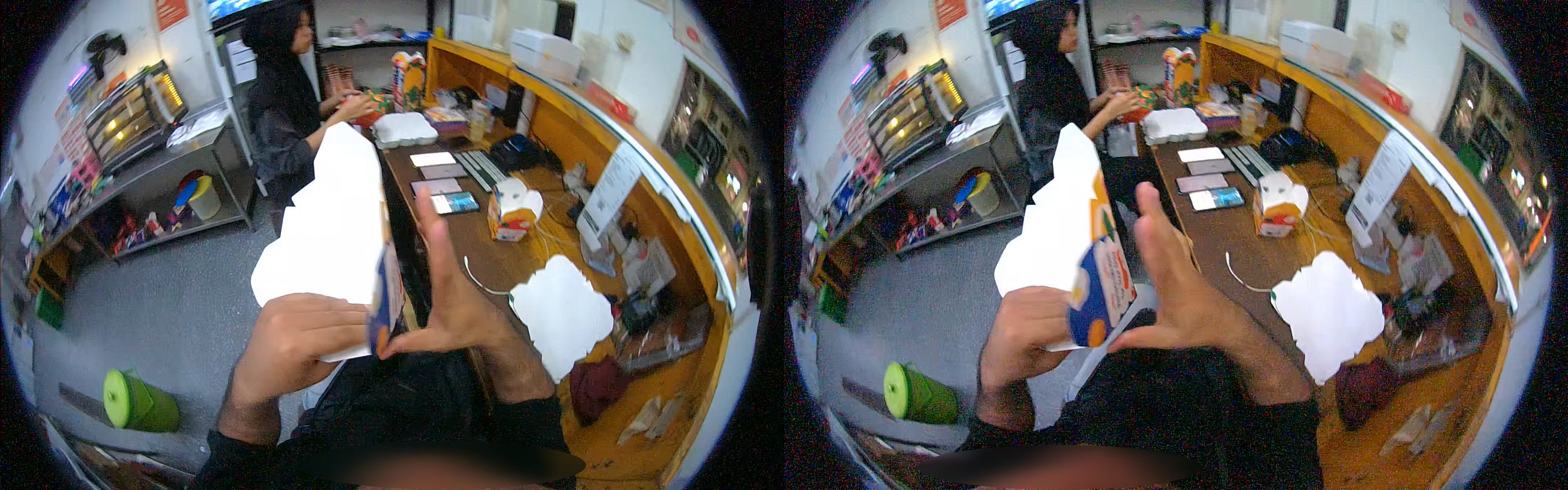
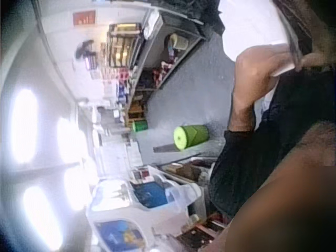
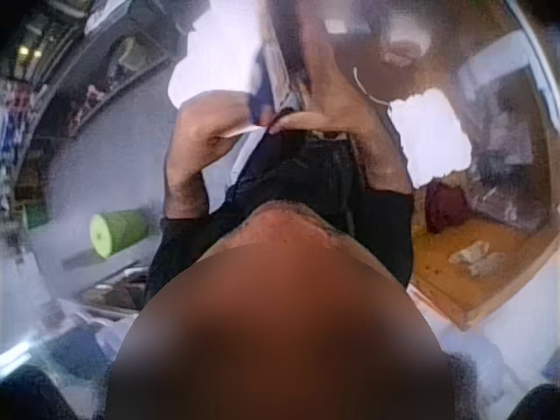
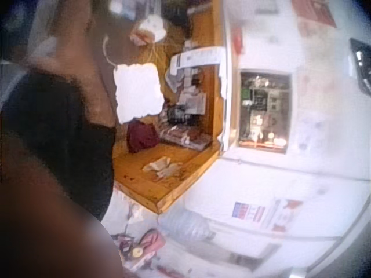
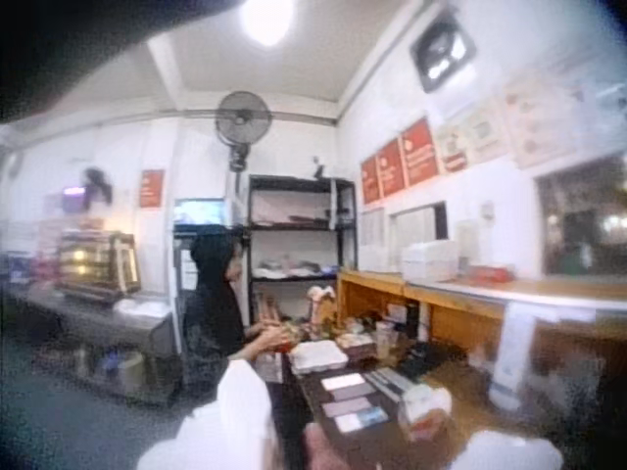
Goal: The person folds and assembles flat, colorful printed cardboard boxes into three-dimensional containers. They repeatedly fold flaps, tuck tabs, and shape the boxes by hand, then place the finished boxes on the counter.
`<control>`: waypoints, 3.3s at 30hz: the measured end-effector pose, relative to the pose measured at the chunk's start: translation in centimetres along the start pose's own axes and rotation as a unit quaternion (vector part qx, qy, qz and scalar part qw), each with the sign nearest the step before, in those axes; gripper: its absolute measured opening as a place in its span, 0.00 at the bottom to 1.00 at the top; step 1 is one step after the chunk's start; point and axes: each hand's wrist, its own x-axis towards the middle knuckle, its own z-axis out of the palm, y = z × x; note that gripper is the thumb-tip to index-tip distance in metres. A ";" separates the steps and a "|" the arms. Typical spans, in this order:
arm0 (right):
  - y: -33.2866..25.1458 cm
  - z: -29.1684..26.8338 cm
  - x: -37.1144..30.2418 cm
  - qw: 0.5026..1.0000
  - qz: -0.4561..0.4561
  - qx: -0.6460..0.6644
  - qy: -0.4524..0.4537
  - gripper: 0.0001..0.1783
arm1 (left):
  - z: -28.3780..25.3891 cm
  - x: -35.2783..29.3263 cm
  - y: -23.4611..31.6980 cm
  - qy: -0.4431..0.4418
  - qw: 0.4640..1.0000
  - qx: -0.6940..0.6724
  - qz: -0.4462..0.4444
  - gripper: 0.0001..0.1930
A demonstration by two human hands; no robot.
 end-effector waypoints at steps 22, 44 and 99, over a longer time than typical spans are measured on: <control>4.5 5.5 -0.6 0.995 0.068 0.070 0.025 0.62 | 4.5 -6.1 -9.0 0.276 0.957 0.032 0.082 0.42; 13.5 -1.2 -25.6 0.859 0.399 -0.213 0.238 0.65 | 4.0 0.7 2.2 -0.088 0.386 -0.851 0.345 0.79; 3.5 -6.9 -4.0 0.972 0.187 -0.141 -0.013 0.53 | 13.4 6.6 -11.0 -0.058 0.812 -0.525 -0.248 0.28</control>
